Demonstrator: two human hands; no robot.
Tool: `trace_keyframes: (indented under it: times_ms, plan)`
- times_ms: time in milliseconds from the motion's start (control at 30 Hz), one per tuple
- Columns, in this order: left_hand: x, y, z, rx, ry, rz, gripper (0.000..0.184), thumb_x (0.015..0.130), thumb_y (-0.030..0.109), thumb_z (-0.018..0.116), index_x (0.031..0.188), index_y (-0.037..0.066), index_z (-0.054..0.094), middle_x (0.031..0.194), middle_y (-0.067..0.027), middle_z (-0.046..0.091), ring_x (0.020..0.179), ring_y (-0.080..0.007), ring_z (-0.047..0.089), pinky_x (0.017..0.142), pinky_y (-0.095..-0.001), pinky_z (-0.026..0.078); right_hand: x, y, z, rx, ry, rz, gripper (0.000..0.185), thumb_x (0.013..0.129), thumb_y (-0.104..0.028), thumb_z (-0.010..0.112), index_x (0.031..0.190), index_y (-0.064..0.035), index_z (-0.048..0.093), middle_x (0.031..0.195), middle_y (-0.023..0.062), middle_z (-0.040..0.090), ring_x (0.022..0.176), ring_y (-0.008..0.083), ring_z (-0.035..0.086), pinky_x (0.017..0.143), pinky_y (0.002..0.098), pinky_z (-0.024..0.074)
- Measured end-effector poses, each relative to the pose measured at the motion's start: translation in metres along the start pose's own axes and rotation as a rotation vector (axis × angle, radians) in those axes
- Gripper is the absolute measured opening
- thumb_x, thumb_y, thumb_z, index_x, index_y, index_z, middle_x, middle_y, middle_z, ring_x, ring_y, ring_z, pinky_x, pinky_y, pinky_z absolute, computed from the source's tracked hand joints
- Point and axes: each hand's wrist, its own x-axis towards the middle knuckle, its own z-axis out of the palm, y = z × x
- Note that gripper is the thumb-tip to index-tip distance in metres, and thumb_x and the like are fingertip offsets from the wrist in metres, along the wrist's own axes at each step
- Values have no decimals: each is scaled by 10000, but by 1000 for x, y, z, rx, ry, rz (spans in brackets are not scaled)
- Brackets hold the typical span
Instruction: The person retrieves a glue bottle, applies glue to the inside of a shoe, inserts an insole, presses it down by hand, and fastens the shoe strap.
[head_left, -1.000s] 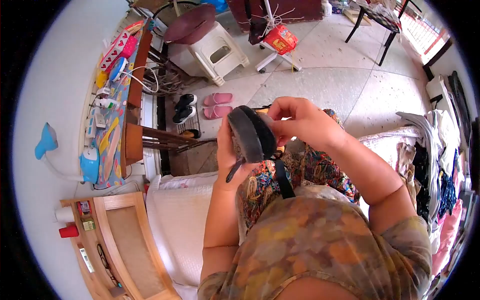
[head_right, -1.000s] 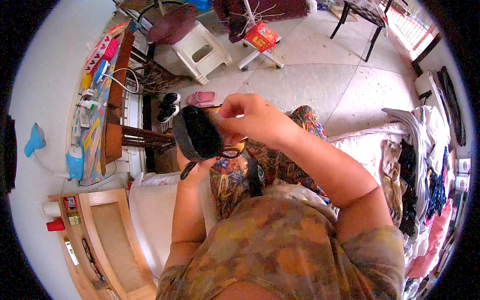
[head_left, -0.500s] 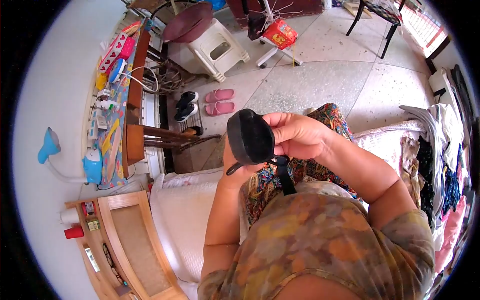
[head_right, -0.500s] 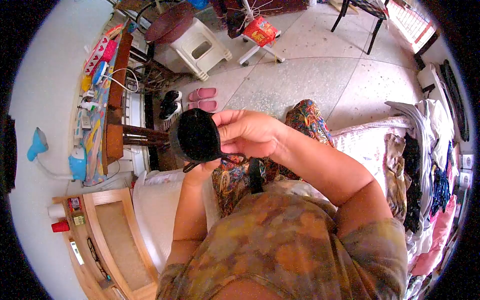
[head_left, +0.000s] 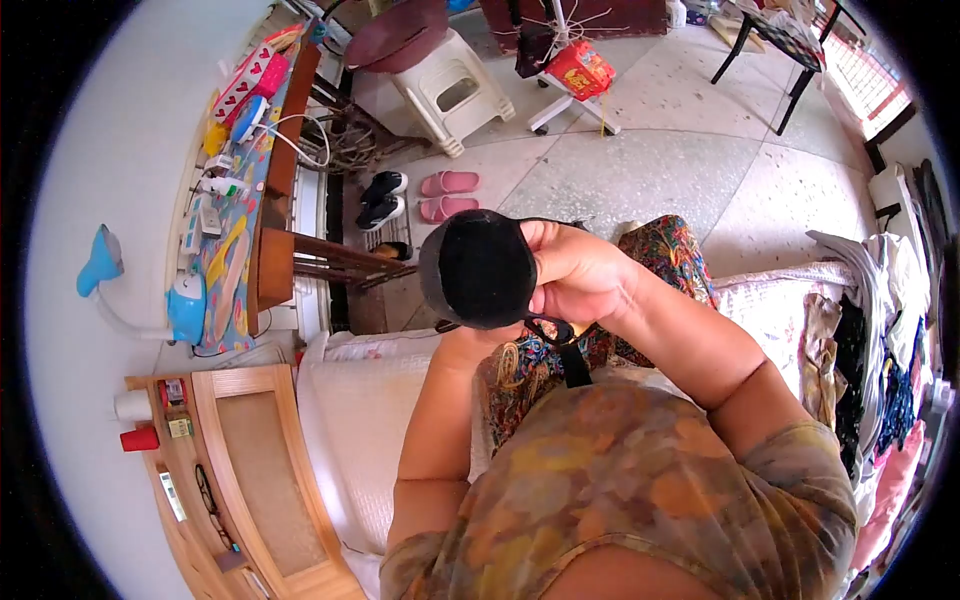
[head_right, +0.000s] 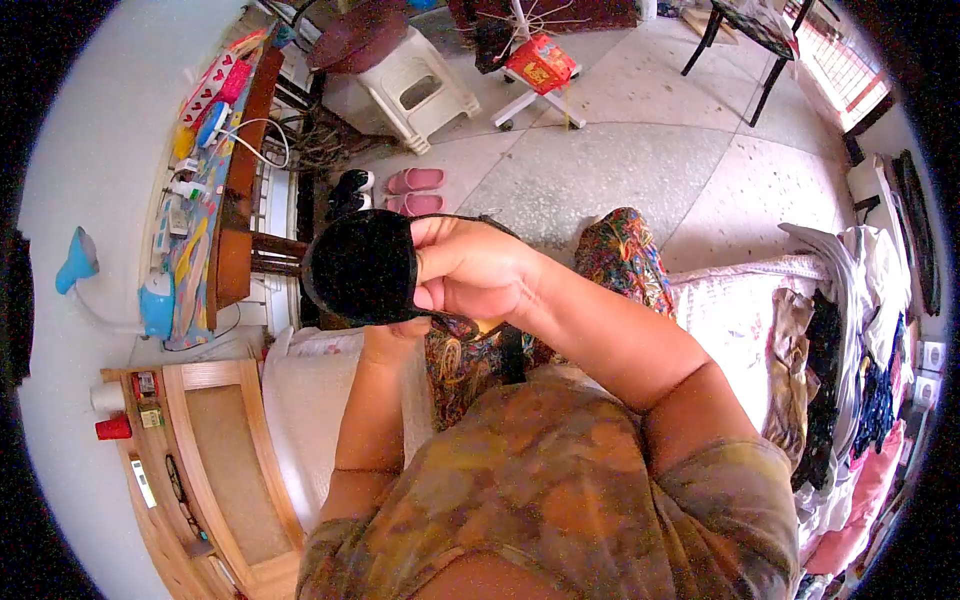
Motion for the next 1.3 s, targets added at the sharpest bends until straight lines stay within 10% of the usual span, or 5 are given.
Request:
trace_keyframes:
  times_ms: [700,933,1033,1100,1300]
  plan:
    - [10,11,1,119,-102,-26,514,759,463,566,1042,42,480,1015,-45,514,943,-159,484,802,-291,400,-3,-11,21,-47,-60,-7,232,764,-3,496,990,-7,547,909,62,577,797,145,527,716,253,401]
    - [5,-10,-2,131,90,-22,229,749,106,549,964,33,526,879,-56,560,808,-146,530,699,-264,431,6,-5,10,126,70,-63,127,763,-46,504,885,-44,541,841,39,562,788,153,514,736,289,394]
    - [24,-22,-5,-69,159,-174,250,763,140,535,981,20,514,925,-50,558,837,-150,527,714,-266,431,12,-4,2,244,-450,-111,437,769,-136,473,1177,5,406,1138,93,491,1019,183,456,893,289,325]
    - [21,-59,-23,-288,235,-341,372,782,221,513,1088,17,457,1063,-75,501,952,-165,490,802,-281,403,1,-12,30,117,46,-46,440,784,-130,470,1190,15,383,1174,131,460,1059,211,446,954,306,289]
    - [31,-26,-18,-657,550,-518,457,849,414,315,1117,61,429,1004,-127,549,841,-207,543,695,-313,462,-39,-43,49,-642,197,-133,304,831,-67,433,1114,37,465,1073,167,521,974,238,519,846,320,409]
